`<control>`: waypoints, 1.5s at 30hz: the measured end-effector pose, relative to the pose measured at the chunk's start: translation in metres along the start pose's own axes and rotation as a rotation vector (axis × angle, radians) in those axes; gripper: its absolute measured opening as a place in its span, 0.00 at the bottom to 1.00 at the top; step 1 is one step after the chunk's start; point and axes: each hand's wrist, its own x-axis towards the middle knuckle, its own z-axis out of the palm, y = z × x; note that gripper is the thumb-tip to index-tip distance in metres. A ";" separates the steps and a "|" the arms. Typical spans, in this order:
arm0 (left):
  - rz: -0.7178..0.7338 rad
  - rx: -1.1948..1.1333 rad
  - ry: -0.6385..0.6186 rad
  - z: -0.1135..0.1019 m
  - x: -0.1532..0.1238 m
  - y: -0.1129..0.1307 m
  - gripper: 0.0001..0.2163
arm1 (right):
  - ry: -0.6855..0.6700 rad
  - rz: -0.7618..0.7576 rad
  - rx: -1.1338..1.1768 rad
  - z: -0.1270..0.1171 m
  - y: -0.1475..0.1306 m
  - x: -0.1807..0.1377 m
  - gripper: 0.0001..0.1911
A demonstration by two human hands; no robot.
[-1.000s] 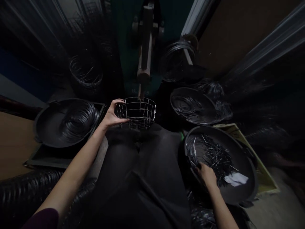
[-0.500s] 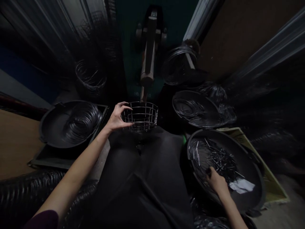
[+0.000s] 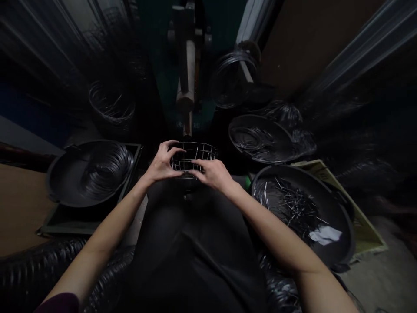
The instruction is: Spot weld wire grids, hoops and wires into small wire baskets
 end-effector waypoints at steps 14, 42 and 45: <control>-0.132 -0.108 0.088 -0.003 0.020 -0.020 0.31 | 0.094 -0.360 -0.528 -0.006 0.006 0.028 0.15; -0.189 -0.096 0.048 -0.017 0.066 -0.047 0.31 | 0.372 -0.101 -0.305 -0.004 0.021 0.053 0.12; -0.212 -0.073 0.046 -0.020 0.074 -0.052 0.32 | 0.391 -0.099 -0.307 -0.004 0.023 0.062 0.11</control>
